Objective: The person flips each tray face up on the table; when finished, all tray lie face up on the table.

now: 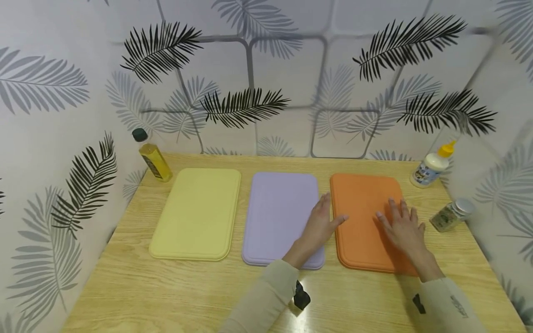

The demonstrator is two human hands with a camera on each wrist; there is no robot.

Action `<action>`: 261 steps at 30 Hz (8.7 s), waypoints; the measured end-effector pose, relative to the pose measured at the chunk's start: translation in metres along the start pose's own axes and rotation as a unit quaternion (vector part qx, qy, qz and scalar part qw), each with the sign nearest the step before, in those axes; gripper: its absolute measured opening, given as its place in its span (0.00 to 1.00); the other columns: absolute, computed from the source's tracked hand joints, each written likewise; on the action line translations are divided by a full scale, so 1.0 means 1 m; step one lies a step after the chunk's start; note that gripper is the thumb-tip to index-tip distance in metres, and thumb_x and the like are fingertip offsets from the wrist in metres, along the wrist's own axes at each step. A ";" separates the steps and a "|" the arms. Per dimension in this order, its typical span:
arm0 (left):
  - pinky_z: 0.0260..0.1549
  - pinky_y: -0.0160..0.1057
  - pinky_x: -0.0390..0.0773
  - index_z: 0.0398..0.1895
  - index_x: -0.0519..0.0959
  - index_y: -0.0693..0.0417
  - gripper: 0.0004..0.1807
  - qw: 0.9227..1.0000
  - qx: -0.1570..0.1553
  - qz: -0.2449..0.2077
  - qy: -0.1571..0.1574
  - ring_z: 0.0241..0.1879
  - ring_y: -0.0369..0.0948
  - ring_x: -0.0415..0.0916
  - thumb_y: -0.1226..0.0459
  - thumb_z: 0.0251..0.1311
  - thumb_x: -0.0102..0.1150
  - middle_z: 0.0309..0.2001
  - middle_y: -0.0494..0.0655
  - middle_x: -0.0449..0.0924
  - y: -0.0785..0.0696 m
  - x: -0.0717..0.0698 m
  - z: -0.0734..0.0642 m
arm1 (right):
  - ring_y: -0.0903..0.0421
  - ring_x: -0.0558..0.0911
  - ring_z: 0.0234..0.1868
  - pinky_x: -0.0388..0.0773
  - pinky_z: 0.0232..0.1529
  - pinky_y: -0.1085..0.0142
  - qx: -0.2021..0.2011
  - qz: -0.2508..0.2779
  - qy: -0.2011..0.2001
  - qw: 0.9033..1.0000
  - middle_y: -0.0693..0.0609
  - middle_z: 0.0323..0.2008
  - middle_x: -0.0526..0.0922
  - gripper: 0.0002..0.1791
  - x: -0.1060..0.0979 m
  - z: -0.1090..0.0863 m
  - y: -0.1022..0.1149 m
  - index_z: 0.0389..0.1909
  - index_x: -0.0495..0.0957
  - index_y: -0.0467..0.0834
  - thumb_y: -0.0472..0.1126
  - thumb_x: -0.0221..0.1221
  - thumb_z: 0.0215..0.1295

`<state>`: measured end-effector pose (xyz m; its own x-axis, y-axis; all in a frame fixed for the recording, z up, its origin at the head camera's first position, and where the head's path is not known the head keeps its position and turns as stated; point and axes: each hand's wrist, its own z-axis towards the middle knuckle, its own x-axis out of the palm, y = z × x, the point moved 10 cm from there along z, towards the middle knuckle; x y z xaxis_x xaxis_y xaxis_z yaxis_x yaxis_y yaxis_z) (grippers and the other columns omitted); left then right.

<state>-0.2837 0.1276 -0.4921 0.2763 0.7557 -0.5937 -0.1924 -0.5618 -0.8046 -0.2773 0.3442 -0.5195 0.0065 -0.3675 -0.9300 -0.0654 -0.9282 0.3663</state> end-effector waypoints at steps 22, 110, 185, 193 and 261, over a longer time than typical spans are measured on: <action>0.68 0.41 0.60 0.75 0.51 0.55 0.46 0.996 -0.041 0.037 0.069 0.72 0.47 0.52 0.45 0.61 0.59 0.74 0.56 0.51 -0.009 0.035 0.003 | 0.16 0.51 0.60 0.55 0.49 0.23 0.024 0.022 0.028 0.999 0.21 0.68 0.41 0.43 0.005 -0.001 -0.013 0.74 0.41 0.34 0.64 0.33 0.74; 0.45 0.32 0.75 0.31 0.81 0.51 0.21 0.950 0.020 0.292 0.108 0.56 0.47 0.69 0.46 0.46 0.73 0.67 0.60 0.64 -0.006 0.054 0.017 | 0.43 0.70 0.55 0.74 0.37 0.64 0.196 0.310 0.018 0.930 0.29 0.66 0.61 0.37 -0.026 0.004 -0.057 0.72 0.53 0.33 0.53 0.46 0.72; 0.63 0.34 0.65 0.64 0.72 0.57 0.28 0.988 0.030 0.121 0.094 0.65 0.43 0.66 0.48 0.72 0.44 0.65 0.53 0.70 -0.005 0.032 0.008 | 0.63 0.84 0.37 0.84 0.35 0.64 0.041 0.477 0.123 0.869 0.58 0.35 0.80 0.22 -0.118 0.006 0.006 0.51 0.77 0.60 0.33 0.64 0.61; 0.63 0.34 0.65 0.64 0.72 0.59 0.27 0.993 0.038 0.068 0.089 0.64 0.43 0.67 0.50 0.72 0.44 0.63 0.52 0.72 -0.006 0.035 0.001 | 0.63 0.84 0.37 0.84 0.34 0.64 0.025 0.461 0.101 0.881 0.57 0.34 0.80 0.35 -0.127 0.008 0.020 0.69 0.64 0.43 0.34 0.64 0.62; 0.60 0.32 0.68 0.74 0.58 0.42 0.36 0.983 0.183 -0.024 -0.016 0.67 0.36 0.60 0.55 0.64 0.59 0.70 0.42 0.62 -0.125 -0.021 -0.090 | 0.63 0.79 0.38 0.83 0.37 0.66 0.019 0.430 0.125 0.894 0.63 0.38 0.79 0.41 -0.121 0.026 0.103 0.74 0.51 0.37 0.44 0.60 0.66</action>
<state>-0.1807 0.1517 -0.3777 0.2640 0.7916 -0.5511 -0.5072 -0.3720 -0.7774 -0.3108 0.2941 -0.3704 0.1590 -0.9501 -0.2682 -0.1876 -0.2958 0.9366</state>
